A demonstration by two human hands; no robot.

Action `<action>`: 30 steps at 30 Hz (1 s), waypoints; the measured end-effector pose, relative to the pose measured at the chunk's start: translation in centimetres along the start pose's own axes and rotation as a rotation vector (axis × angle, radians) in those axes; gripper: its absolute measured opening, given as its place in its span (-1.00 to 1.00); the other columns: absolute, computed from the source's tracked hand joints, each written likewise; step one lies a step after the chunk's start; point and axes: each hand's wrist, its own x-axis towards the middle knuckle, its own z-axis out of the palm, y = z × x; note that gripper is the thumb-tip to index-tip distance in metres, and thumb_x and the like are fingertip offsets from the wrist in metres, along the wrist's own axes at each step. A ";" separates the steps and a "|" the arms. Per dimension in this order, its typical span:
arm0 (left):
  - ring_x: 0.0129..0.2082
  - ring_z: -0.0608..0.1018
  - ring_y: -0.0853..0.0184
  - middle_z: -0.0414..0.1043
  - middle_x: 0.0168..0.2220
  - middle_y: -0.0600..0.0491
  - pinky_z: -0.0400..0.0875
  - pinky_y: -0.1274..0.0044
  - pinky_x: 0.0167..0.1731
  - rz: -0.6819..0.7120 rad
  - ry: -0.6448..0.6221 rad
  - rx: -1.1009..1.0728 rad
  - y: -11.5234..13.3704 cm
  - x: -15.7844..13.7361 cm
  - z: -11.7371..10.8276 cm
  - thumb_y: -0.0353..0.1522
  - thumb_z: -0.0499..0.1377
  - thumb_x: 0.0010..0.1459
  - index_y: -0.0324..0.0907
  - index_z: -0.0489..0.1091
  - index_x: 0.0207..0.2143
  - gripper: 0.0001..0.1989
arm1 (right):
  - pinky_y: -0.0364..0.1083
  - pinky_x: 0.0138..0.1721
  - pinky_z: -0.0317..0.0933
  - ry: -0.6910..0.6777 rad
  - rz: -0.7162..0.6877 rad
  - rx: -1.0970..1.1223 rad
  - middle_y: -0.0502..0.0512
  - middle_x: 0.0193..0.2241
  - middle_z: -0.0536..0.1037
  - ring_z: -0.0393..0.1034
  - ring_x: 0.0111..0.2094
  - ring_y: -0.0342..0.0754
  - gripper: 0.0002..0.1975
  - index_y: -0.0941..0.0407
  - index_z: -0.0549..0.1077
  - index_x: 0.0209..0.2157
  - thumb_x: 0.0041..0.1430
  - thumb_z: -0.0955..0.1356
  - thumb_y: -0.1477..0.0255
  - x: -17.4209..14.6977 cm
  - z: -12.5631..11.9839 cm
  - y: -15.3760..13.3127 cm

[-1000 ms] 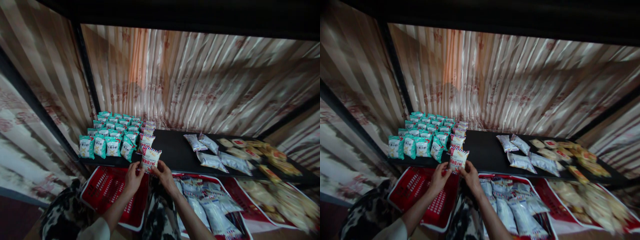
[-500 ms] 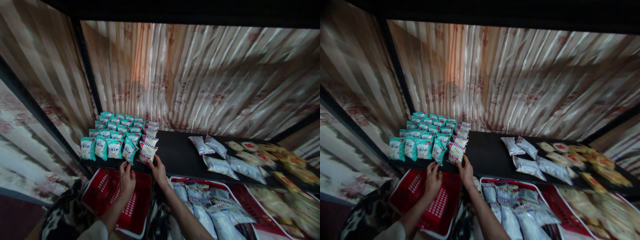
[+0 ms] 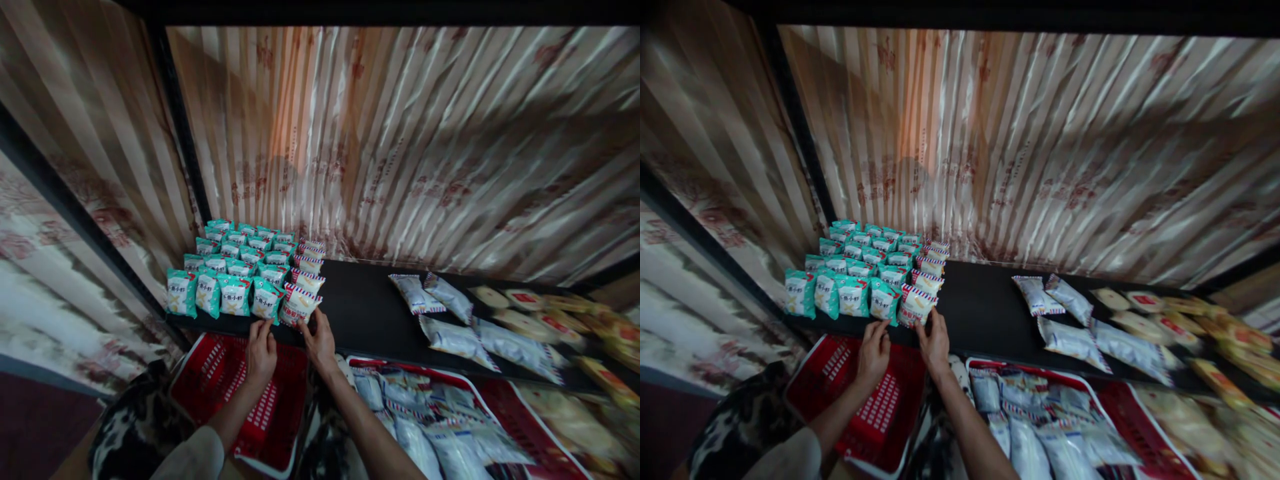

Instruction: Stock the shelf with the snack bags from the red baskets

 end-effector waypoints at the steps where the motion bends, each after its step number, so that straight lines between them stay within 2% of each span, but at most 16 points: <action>1: -0.12 0.47 0.29 0.32 -0.15 -0.08 0.41 0.40 -0.08 0.008 -0.001 0.014 0.0 0.1 -0.1 -0.47 -0.06 0.13 -0.20 0.36 -0.03 -0.62 | 0.02 -0.19 0.29 0.003 0.000 0.008 0.21 -0.24 0.43 0.37 -0.21 0.07 -0.47 0.17 0.28 0.06 0.11 0.27 0.18 -0.1 0.1 0.0; 6: -0.13 0.47 0.31 0.33 -0.15 -0.06 0.42 0.45 -0.09 0.118 -0.034 0.080 0.4 0.3 -0.6 -0.49 -0.06 0.14 -0.18 0.37 -0.03 -0.62 | 0.03 -0.19 0.32 0.024 0.000 0.059 0.20 -0.19 0.40 0.36 -0.18 0.05 -0.45 0.13 0.24 0.09 0.10 0.29 0.19 -0.6 0.2 0.2; 12: -0.06 0.44 0.30 0.35 -0.07 -0.08 0.41 0.43 -0.06 0.382 -0.080 0.165 1.5 -0.5 -0.7 -0.53 -0.08 0.16 -0.16 0.34 0.01 -0.59 | 0.08 -0.08 0.30 0.059 -0.032 0.098 0.25 0.00 0.35 0.28 0.00 0.10 -0.43 0.11 0.24 0.10 0.08 0.32 0.19 -0.8 -0.4 1.1; 15: -0.01 0.40 0.29 0.33 0.00 -0.07 0.40 0.42 -0.03 0.462 -0.113 0.193 2.0 -0.6 -0.3 -0.55 -0.08 0.14 -0.13 0.29 0.06 -0.55 | 0.12 0.01 0.25 0.068 -0.047 0.104 0.25 0.07 0.32 0.21 0.08 0.12 -0.42 0.12 0.22 0.12 0.11 0.29 0.17 -0.2 -0.6 1.5; 20: 0.01 0.40 0.30 0.32 0.01 -0.06 0.41 0.44 -0.03 0.462 -0.114 0.217 2.1 -0.1 0.9 -0.52 -0.07 0.16 -0.13 0.27 0.08 -0.56 | 0.17 0.12 0.12 0.028 -0.079 0.138 0.23 0.10 0.33 0.18 0.12 0.13 -0.44 0.12 0.26 0.11 0.14 0.26 0.12 1.1 -0.8 1.7; 25: -0.01 0.43 0.31 0.34 -0.01 -0.07 0.43 0.47 -0.06 0.469 -0.076 0.223 1.9 0.1 1.5 -0.51 -0.06 0.16 -0.15 0.30 0.05 -0.58 | 0.13 0.16 0.06 -0.014 -0.070 0.205 0.20 0.11 0.33 0.15 0.15 0.09 -0.45 0.09 0.32 0.08 0.15 0.24 0.08 1.7 -1.6 1.5; 27: -0.01 0.43 0.31 0.34 -0.02 -0.07 0.43 0.48 -0.06 0.472 -0.060 0.229 2.0 -0.1 1.5 -0.52 -0.07 0.16 -0.15 0.30 0.05 -0.58 | 0.09 0.18 0.04 -0.008 -0.022 0.268 0.15 0.11 0.34 0.15 0.16 0.05 -0.46 0.06 0.34 0.06 0.18 0.18 0.05 2.3 -2.0 1.3; 30: -0.03 0.44 0.32 0.35 -0.04 -0.07 0.43 0.50 -0.07 0.490 -0.065 0.245 2.0 -0.2 1.5 -0.52 -0.07 0.16 -0.14 0.29 0.06 -0.57 | 0.08 0.16 0.07 0.032 0.121 0.413 0.11 0.09 0.37 0.19 0.14 0.01 -0.41 0.03 0.34 0.07 0.21 0.05 0.00 3.9 -2.2 1.1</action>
